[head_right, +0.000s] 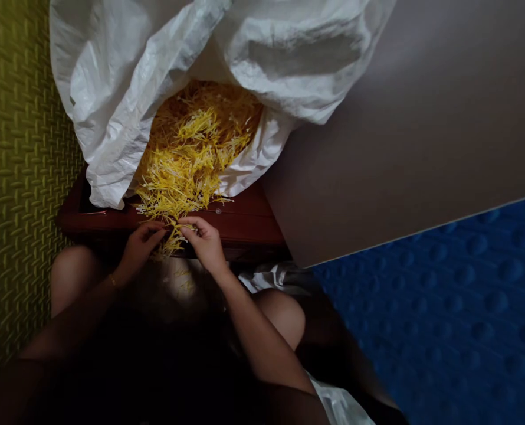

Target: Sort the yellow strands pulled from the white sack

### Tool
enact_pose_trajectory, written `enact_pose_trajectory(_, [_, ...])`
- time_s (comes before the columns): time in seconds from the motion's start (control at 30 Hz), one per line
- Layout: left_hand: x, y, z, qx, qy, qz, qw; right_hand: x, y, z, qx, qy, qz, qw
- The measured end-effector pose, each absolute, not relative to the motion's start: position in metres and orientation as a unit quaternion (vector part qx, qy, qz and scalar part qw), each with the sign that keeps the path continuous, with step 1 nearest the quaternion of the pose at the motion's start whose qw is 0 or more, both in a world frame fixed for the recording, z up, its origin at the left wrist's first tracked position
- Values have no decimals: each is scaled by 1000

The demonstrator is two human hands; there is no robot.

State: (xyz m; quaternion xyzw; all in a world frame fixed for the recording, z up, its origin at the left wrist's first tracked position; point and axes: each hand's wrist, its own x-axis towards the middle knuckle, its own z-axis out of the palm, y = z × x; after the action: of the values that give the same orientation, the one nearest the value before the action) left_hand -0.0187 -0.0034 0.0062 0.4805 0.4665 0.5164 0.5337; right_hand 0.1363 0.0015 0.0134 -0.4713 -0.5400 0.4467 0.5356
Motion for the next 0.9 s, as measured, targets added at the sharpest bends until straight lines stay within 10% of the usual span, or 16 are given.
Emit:
enact_pose_trajectory(0.7, [-19,-4,5,588,444,448,506,131,-5,17,-457,-689,279,488])
enact_pose_trajectory(0.9, [-21,-11,10,582,440,444,519,177,20,19,-562,-539,172,603])
